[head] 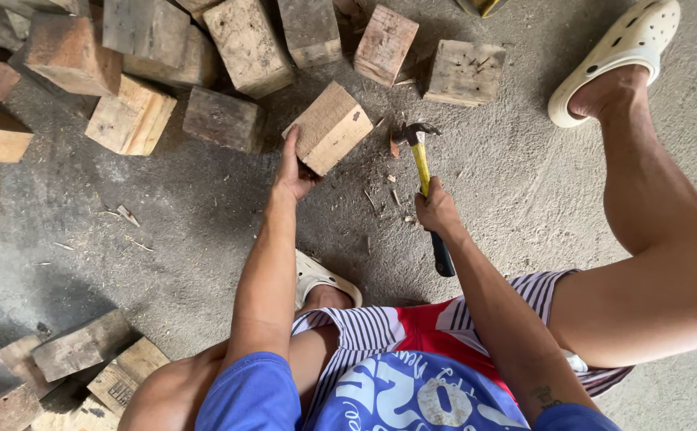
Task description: The person sits on the floor and uses a hammer to repeatedly strike small wooden blocks, chipping away at their surfaces. They handle the blocks one at a time, rotating them to work on different sides, and place some finished pieces into a yellow crate.
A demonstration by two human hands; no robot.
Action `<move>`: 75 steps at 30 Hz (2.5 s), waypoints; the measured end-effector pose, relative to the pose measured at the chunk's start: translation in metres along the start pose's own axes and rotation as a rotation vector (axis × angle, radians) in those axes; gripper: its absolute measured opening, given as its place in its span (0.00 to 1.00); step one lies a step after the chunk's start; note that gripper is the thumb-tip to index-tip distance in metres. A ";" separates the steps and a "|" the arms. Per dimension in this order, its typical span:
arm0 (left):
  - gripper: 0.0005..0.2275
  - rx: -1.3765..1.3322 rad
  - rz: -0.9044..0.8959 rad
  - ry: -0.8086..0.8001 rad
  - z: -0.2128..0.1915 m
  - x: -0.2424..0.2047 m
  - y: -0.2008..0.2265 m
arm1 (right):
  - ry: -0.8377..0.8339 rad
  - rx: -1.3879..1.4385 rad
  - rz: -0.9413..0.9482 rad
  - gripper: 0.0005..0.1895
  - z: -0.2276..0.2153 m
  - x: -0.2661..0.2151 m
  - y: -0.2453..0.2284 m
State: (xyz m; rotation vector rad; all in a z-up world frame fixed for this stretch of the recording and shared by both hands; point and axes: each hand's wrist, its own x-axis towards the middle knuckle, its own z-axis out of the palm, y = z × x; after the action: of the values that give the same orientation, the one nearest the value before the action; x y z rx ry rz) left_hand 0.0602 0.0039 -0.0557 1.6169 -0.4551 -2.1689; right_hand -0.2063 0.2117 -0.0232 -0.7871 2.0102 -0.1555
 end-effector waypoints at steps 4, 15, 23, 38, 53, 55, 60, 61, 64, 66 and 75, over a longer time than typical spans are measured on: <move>0.45 0.025 0.093 -0.034 0.014 -0.008 0.006 | -0.009 0.023 -0.008 0.13 -0.004 -0.004 -0.004; 0.45 0.003 0.074 -0.079 0.025 -0.004 -0.001 | 0.000 0.123 -0.020 0.11 -0.007 -0.013 -0.013; 0.41 -0.227 -0.101 -0.099 0.063 -0.025 -0.001 | 0.118 0.966 -0.384 0.08 -0.049 -0.076 -0.089; 0.43 -0.203 0.147 -0.296 0.101 -0.049 0.030 | 0.103 0.555 -0.408 0.09 -0.111 -0.139 -0.110; 0.41 -0.025 0.378 -0.267 0.118 -0.067 0.050 | 0.020 0.446 -0.296 0.12 -0.096 -0.131 -0.073; 0.43 0.081 0.679 -0.294 0.109 -0.059 0.050 | -0.014 0.385 -0.183 0.13 -0.084 -0.127 -0.071; 0.47 0.510 0.821 0.085 0.080 -0.057 0.006 | -0.036 0.544 -0.039 0.12 -0.073 -0.113 -0.064; 0.49 0.556 0.766 0.128 0.066 -0.058 -0.007 | -0.055 0.565 -0.013 0.13 -0.069 -0.107 -0.063; 0.48 1.299 1.046 0.269 0.030 -0.046 -0.034 | 0.058 0.626 -0.151 0.15 -0.064 -0.098 -0.054; 0.50 1.300 1.148 0.278 0.017 -0.035 -0.040 | 0.120 0.512 -0.188 0.12 -0.060 -0.094 -0.049; 0.48 1.213 1.074 0.351 0.031 -0.014 -0.047 | 0.535 0.357 -1.002 0.13 -0.049 -0.081 -0.058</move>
State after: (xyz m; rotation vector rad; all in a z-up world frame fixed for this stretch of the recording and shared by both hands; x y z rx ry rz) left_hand 0.0286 0.0525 -0.0577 1.4969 -2.1403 -0.6964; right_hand -0.1899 0.2043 0.0863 -1.5544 1.7703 -1.3732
